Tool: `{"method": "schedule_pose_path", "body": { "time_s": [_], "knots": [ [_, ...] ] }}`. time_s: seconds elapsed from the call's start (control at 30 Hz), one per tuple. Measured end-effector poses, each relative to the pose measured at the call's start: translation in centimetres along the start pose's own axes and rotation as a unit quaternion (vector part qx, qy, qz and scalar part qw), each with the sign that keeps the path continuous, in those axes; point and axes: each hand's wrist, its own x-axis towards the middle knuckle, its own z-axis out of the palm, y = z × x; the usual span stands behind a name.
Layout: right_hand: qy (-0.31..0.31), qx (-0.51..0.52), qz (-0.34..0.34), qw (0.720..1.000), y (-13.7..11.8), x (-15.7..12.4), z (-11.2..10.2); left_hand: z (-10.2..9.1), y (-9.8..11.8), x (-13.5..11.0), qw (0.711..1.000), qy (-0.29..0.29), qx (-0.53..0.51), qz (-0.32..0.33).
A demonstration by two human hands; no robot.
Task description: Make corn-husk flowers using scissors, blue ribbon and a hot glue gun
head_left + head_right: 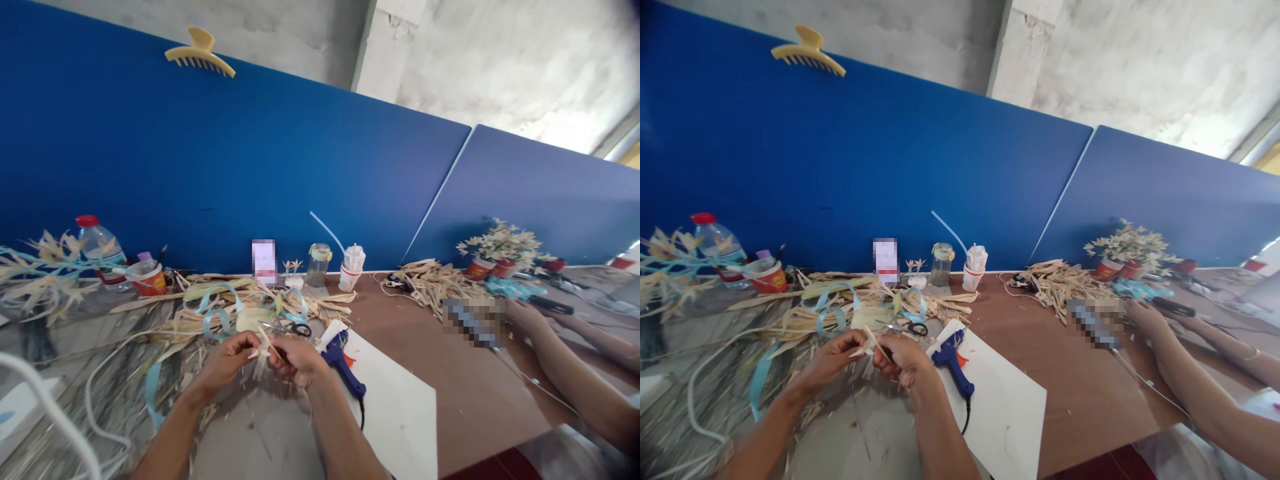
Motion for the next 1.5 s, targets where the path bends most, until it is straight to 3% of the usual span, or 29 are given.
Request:
{"method": "schedule_pose_path", "body": {
  "time_s": [0.17, 0.37, 0.5, 0.6, 0.67, 0.77, 0.87, 1.0, 1.13, 1.37, 1.5],
  "knots": [
    [-0.103, 0.065, 0.000, 0.993, 0.0, -0.4, -0.4, 0.0, -0.2, -0.1, 1.000, 0.008, -0.001, 0.004],
    [-0.120, 0.121, -0.023, 0.985, -0.4, -0.6, -1.4, 0.0, -0.1, 0.1, 0.999, 0.001, -0.026, 0.019],
    [-0.022, 0.130, -0.063, 0.989, -0.6, -0.3, -2.2, 0.0, 0.3, 0.1, 0.996, 0.063, -0.070, 0.003],
    [0.102, 0.025, -0.111, 0.988, 0.2, 0.6, -1.8, 0.2, 0.8, -0.1, 0.987, 0.070, -0.139, -0.032],
    [0.171, -0.082, -0.180, 0.965, 0.8, 1.2, -1.3, 0.3, 0.9, -0.3, 0.981, 0.051, -0.180, -0.059],
    [0.226, -0.214, -0.245, 0.918, 1.1, 1.4, -0.6, 0.3, 0.7, -0.5, 0.979, 0.021, -0.184, -0.082],
    [0.240, -0.260, -0.247, 0.902, 0.7, 0.9, -0.3, 0.5, 0.4, -0.5, 0.983, -0.002, -0.163, -0.086],
    [0.244, -0.271, -0.213, 0.906, 0.2, 0.4, 0.3, 1.1, 0.8, -0.3, 0.986, -0.003, -0.141, -0.087],
    [0.238, -0.255, -0.190, 0.918, 0.4, 0.5, 0.5, 1.3, 1.3, -0.1, 0.991, 0.031, -0.104, -0.083],
    [0.208, -0.194, -0.228, 0.931, 1.4, 1.7, -0.3, 1.1, 0.6, 0.1, 0.991, 0.028, -0.106, -0.078],
    [0.203, -0.174, -0.228, 0.936, 1.7, 1.9, -0.2, 0.9, 0.0, 0.2, 0.991, 0.064, -0.091, -0.072]
  ]
}}
